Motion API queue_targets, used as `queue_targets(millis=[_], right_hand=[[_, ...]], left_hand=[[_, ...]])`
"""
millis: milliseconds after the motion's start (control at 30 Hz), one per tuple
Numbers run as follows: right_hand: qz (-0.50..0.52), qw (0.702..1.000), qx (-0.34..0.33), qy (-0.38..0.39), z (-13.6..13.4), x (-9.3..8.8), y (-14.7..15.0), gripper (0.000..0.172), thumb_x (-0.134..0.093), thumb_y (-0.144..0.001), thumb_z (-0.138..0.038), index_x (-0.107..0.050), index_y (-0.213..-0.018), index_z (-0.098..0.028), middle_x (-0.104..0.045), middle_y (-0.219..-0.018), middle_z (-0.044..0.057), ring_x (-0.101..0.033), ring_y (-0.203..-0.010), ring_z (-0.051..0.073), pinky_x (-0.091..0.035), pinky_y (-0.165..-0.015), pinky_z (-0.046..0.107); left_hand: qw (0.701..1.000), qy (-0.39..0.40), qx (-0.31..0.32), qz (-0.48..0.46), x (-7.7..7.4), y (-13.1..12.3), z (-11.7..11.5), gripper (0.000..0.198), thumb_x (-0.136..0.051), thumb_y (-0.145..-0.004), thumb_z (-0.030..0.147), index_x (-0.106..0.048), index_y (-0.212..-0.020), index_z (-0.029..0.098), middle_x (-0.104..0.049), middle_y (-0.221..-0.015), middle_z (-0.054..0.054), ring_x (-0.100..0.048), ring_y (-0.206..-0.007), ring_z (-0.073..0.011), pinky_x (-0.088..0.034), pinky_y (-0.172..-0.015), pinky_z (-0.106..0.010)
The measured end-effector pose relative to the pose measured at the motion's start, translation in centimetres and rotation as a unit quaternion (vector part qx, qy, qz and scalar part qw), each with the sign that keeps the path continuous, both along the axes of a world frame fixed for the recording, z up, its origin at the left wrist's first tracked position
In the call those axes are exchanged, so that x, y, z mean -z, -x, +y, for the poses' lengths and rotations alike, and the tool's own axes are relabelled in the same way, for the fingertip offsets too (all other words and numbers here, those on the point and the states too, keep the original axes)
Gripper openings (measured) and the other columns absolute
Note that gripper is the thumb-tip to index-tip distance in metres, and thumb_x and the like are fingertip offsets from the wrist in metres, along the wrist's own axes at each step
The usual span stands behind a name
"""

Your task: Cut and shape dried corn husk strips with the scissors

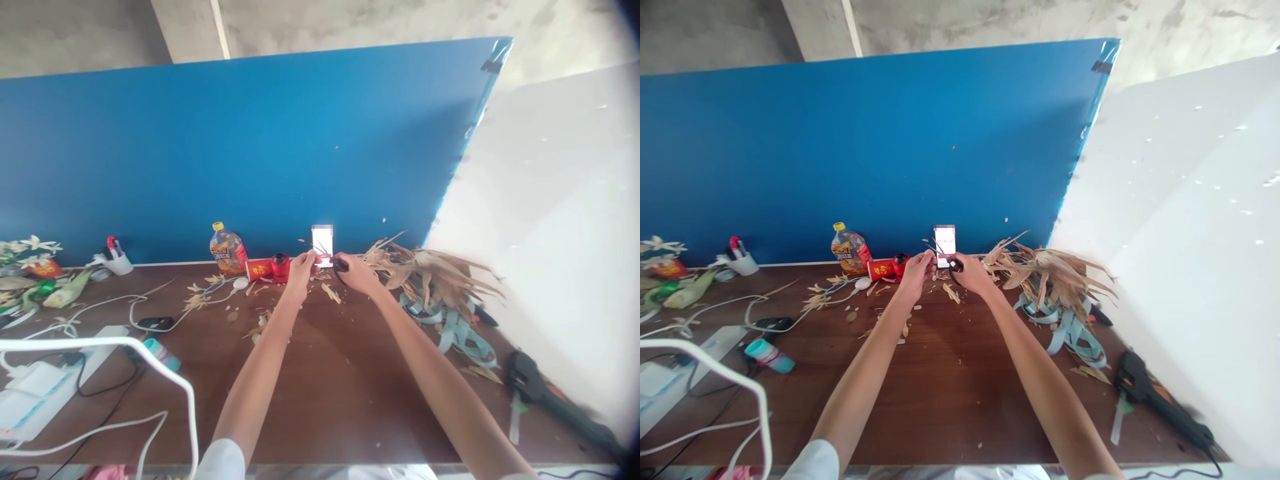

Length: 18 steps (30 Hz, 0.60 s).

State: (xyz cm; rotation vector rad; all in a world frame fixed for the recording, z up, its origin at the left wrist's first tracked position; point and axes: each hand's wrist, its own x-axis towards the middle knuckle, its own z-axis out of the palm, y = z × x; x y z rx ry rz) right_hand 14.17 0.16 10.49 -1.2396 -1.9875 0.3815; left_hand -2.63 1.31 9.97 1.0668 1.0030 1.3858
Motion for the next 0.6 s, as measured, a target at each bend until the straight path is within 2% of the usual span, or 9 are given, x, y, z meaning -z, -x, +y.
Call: queue_targets(millis=[233, 433, 600], right_hand=[[-0.021, 0.999, -0.017, -0.027, 0.48, 0.54, -0.07, 0.025, -0.054, -0.073, -0.019, -0.065, -0.095, -0.018, -0.065, -0.077, 0.003, -0.051, -0.065, 0.014, -0.032, -0.058, 0.023], [-0.025, 0.999, -0.019, -0.031, 0.68, 0.79, -0.23, 0.027, -0.054, -0.071, -0.017, -0.066, -0.095, -0.018, -0.065, -0.078, 0.003, -0.052, -0.067, 0.014, -0.033, -0.060, 0.023], [-0.049, 0.999, -0.008, -0.022, 0.45, 0.58, -0.09, 0.028, -0.054, -0.071, -0.017, -0.068, -0.095, -0.019, -0.065, -0.077, 0.003, -0.051, -0.065, 0.014, -0.032, -0.058, 0.023]], left_hand=[[0.999, -0.011, 0.018, 0.034, 0.25, 0.41, 0.29, 0.028, -0.066, -0.074, 0.037, -0.065, -0.087, 0.013, -0.065, -0.078, -0.005, -0.052, -0.055, -0.0059, -0.039, -0.050, -0.018], [0.999, -0.006, 0.028, 0.044, -0.14, -0.11, 0.13, 0.015, -0.057, -0.076, 0.030, -0.059, -0.080, 0.015, -0.057, -0.063, 0.000, -0.050, -0.048, -0.0067, -0.036, -0.045, -0.018], [0.997, -0.051, 0.032, 0.053, 0.36, -0.28, 0.31, 0.011, -0.050, -0.077, 0.027, -0.053, -0.075, 0.016, -0.053, -0.058, 0.002, -0.047, -0.046, -0.0068, -0.036, -0.045, -0.019]])
